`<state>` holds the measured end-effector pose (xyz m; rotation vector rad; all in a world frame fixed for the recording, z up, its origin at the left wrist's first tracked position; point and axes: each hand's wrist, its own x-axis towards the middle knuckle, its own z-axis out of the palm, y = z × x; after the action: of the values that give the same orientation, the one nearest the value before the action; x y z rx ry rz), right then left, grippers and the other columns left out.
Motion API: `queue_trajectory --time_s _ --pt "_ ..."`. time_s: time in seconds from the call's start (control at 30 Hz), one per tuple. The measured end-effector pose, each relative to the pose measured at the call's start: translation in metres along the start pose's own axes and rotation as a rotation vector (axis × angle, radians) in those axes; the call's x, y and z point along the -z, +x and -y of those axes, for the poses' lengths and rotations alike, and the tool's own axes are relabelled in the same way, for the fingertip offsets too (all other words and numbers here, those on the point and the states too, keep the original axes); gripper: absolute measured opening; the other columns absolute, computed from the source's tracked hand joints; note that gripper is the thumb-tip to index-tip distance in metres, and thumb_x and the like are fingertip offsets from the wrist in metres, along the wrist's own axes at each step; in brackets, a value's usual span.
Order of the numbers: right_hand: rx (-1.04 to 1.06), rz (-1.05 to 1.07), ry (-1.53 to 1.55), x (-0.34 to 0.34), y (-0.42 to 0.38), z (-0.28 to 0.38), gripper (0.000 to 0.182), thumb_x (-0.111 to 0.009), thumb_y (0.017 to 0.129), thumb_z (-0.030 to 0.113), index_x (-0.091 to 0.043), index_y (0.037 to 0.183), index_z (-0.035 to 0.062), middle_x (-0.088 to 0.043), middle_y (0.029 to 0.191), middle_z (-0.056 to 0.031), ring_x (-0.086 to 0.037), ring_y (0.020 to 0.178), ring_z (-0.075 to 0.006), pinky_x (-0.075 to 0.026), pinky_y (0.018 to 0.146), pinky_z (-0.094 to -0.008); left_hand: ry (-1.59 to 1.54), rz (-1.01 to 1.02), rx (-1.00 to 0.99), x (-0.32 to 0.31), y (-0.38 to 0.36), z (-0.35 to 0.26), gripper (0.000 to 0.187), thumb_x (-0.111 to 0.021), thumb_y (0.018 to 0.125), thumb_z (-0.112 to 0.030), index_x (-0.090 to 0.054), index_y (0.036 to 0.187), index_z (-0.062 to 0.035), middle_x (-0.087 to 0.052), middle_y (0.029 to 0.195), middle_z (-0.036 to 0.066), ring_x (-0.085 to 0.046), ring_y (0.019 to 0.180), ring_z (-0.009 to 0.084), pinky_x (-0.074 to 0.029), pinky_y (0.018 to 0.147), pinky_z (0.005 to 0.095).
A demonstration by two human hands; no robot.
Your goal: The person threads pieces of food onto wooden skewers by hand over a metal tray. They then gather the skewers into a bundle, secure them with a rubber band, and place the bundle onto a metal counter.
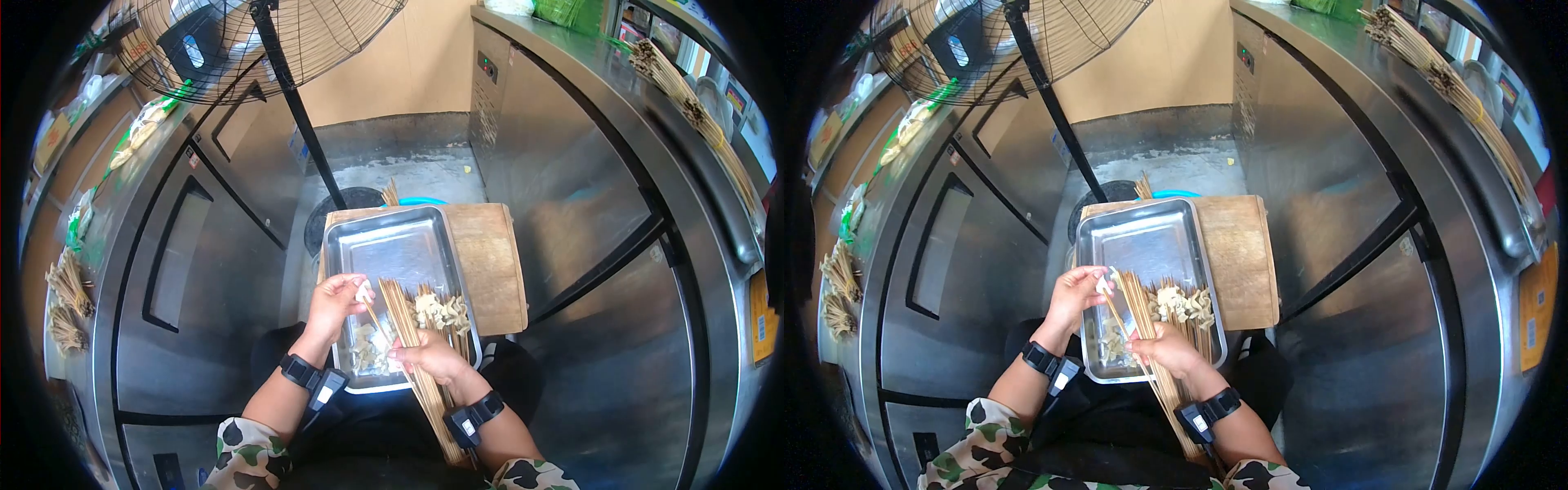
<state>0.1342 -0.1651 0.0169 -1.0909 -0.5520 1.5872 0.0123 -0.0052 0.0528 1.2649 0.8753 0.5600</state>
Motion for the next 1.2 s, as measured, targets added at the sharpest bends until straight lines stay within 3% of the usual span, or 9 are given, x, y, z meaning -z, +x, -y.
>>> queue_trajectory --time_s 0.13,0.57,0.8,1.03,1.13,1.2 --pt "0.017 0.006 -0.014 0.0 0.001 -0.003 0.013 -0.068 0.075 0.007 -0.057 0.082 0.0035 -0.055 0.065 -0.0014 -0.049 0.05 -0.0084 -0.039 0.046 -0.0206 -0.134 0.0 0.168 0.004 -0.002 -0.001 0.019 -0.053 0.089 -0.015 -0.058 0.102 -0.0005 -0.065 0.086 0.011 -0.064 0.076 0.0157 -0.052 0.062 0.0217" --pt "-0.017 -0.06 -0.078 -0.004 0.002 -0.002 0.012 -0.066 0.076 0.007 -0.056 0.082 0.0037 -0.054 0.065 -0.0013 -0.049 0.051 -0.0085 -0.039 0.046 -0.0213 -0.21 0.07 0.327 -0.005 -0.019 0.025 0.023 -0.05 0.091 -0.017 -0.057 0.105 -0.0004 -0.064 0.093 0.009 -0.063 0.08 0.0151 -0.052 0.071 0.0233" --pt "0.065 -0.108 -0.071 -0.006 -0.001 0.004 0.012 -0.065 0.076 0.006 -0.056 0.084 0.0035 -0.053 0.065 0.0001 -0.049 0.053 -0.0077 -0.04 0.049 -0.0213 -0.356 0.026 0.243 -0.022 -0.04 0.027 0.021 -0.055 0.088 -0.012 -0.057 0.106 -0.002 -0.063 0.095 0.007 -0.061 0.084 0.0128 -0.049 0.072 0.0215" --pt "0.254 -0.174 -0.171 -0.006 -0.015 0.014 0.015 -0.062 0.079 0.005 -0.055 0.091 0.0025 -0.053 0.068 -0.0006 -0.05 0.056 -0.0077 -0.041 0.052 -0.0198 -0.328 0.011 0.179 -0.037 -0.014 0.052 0.009 -0.058 0.084 -0.004 -0.058 0.093 -0.0035 -0.063 0.083 0.005 -0.059 0.07 0.01 -0.048 0.063 0.0197" --pt "0.136 0.04 0.121 -0.012 -0.022 0.023 0.014 -0.062 0.081 0.009 -0.055 0.091 0.0022 -0.054 0.068 -0.0012 -0.051 0.056 -0.0084 -0.041 0.052 -0.0201 -0.201 0.04 0.056 -0.055 -0.006 0.061 0.01 -0.055 0.084 0.0 -0.058 0.092 -0.0025 -0.062 0.08 0.005 -0.058 0.066 0.0098 -0.048 0.059 0.0202" --pt "0.026 0.091 0.182 -0.007 -0.015 0.017 0.015 -0.062 0.081 0.012 -0.057 0.091 0.002 -0.057 0.07 -0.0025 -0.053 0.058 -0.0089 -0.043 0.054 -0.021 -0.172 0.054 0.128 -0.06 -0.006 0.056 0.013 -0.05 0.084 0.003 -0.057 0.093 -0.0016 -0.062 0.078 0.005 -0.058 0.065 0.0099 -0.048 0.056 0.0218"
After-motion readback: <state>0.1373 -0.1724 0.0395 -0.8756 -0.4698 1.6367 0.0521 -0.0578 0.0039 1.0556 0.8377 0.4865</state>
